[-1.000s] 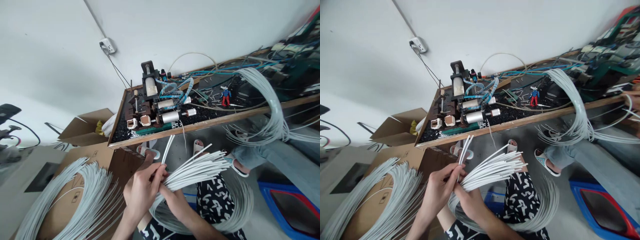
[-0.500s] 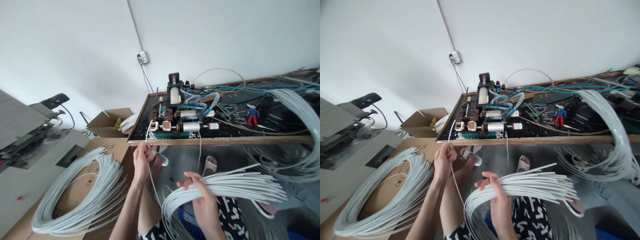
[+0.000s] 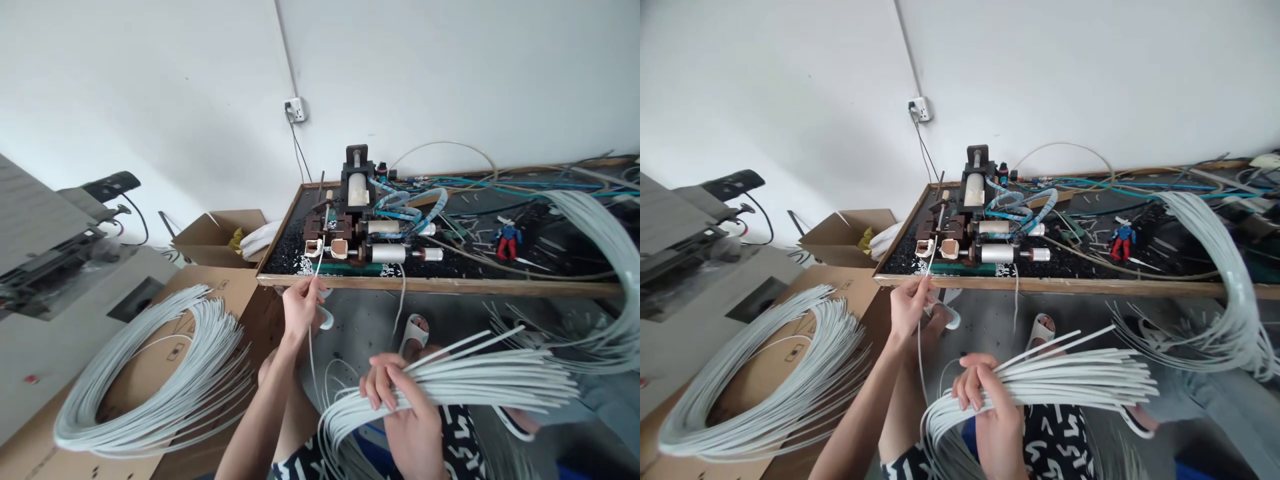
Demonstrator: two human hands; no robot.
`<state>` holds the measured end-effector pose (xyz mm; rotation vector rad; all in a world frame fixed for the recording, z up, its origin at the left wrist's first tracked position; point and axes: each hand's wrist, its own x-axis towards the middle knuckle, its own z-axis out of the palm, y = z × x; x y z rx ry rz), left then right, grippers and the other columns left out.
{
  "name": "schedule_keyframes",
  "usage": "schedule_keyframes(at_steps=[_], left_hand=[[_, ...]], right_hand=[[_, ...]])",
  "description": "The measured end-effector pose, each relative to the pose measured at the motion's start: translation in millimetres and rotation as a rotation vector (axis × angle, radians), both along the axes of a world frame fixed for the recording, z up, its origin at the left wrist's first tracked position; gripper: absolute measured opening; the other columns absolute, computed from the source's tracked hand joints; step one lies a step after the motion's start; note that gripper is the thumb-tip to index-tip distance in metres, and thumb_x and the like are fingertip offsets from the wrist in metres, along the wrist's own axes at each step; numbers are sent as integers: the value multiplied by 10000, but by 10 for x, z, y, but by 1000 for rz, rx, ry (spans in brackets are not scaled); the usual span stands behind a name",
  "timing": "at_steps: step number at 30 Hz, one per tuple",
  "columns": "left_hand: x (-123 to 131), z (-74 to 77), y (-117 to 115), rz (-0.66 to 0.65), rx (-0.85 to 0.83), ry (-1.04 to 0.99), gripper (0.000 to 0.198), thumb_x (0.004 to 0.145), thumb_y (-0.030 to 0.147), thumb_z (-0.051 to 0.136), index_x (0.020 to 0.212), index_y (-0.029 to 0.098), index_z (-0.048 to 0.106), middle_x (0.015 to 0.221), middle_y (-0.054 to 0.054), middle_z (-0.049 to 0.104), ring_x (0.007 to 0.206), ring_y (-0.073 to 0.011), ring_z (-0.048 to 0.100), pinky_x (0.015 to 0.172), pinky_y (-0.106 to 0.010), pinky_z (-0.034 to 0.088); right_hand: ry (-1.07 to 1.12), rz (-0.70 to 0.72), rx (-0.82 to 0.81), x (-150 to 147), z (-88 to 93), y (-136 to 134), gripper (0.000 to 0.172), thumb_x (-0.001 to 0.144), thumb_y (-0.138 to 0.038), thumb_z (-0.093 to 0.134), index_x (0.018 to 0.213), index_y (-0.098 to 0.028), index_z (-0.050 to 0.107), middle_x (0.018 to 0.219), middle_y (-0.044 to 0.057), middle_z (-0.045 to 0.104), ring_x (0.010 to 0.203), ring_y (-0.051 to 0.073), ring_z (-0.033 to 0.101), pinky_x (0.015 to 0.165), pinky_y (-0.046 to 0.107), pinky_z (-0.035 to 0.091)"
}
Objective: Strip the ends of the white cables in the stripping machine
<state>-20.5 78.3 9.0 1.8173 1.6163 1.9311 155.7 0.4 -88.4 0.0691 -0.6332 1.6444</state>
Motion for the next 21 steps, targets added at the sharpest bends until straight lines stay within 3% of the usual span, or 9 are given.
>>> schedule_keyframes(at_steps=[6, 21], left_hand=[[66, 69, 24, 52, 19, 42, 334, 901, 427, 603, 812, 122, 707, 745, -67, 727, 477, -119, 609, 508, -196, 461], [221, 213, -73, 84, -10, 16, 340, 872, 378, 598, 638, 135, 639, 495, -16, 589, 404, -103, 509, 431, -179, 404]], right_hand=[[26, 26, 44, -17, -119, 30, 246, 939, -326, 535, 900, -173, 725, 530, -30, 370, 546, 119, 450, 648, 298, 427], [71, 39, 42, 2, -143, 50, 240, 948, -313, 526, 861, -173, 700, 541, -28, 374, 555, 119, 444, 668, 303, 422]])
